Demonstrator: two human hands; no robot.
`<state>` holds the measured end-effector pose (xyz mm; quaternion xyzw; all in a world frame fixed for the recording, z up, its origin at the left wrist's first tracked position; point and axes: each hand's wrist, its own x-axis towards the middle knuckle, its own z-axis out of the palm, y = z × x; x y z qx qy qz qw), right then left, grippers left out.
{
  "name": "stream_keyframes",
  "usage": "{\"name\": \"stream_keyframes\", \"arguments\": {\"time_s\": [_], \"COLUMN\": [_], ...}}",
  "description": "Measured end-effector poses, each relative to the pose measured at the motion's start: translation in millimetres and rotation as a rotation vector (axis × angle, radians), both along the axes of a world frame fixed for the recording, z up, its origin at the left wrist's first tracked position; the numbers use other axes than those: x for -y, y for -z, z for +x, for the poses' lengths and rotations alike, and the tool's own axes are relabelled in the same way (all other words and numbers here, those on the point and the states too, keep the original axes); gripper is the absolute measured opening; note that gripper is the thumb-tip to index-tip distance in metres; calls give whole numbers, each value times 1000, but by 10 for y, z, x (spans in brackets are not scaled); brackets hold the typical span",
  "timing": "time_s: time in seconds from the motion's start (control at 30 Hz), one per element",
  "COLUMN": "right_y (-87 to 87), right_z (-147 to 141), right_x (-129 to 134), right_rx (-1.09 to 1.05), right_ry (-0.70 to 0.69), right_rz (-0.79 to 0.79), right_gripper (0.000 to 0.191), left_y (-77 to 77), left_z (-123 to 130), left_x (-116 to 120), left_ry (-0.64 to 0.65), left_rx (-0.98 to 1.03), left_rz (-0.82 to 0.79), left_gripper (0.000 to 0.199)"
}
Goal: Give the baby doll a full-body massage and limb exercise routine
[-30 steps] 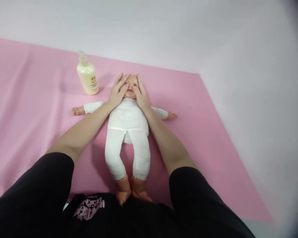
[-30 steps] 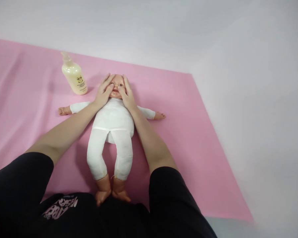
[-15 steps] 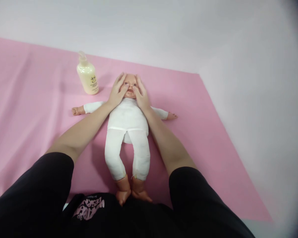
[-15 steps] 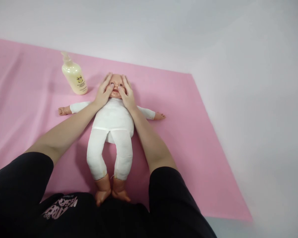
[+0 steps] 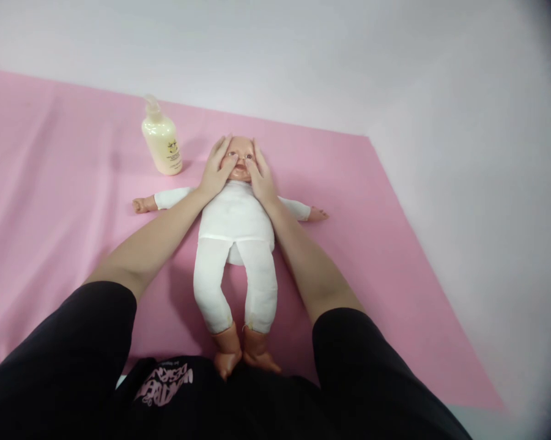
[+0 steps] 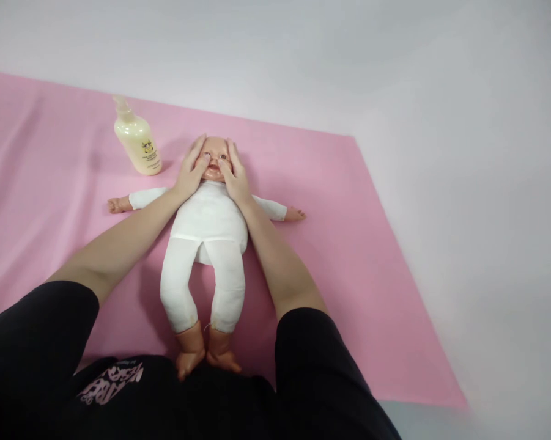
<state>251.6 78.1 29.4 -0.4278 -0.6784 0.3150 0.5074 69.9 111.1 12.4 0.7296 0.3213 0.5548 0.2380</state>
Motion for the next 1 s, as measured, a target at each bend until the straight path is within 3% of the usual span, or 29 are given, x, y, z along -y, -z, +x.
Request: {"name": "stream_keyframes", "arguments": {"time_s": [0.17,0.3,0.73,1.0], "right_y": [-75,-97,112,-36], "right_z": [-5,5,-21,-50], "right_x": [52,65,-117,32], "right_rx": [63,57,-118,-102], "right_ry": [-14,-36,53,-14], "right_rz": [99,90,-159,-73], "right_gripper": [73,70,102,97], "left_y": [-118,-105,45,48], "left_z": [10,4,13,-6], "left_x": [97,80,-11,-47], "left_ry": [27,25,-30,-22], "left_rx": [-33,-30,38,21], "left_rz": [48,49,-65,-67], "left_gripper": [71,71,82,87]}}
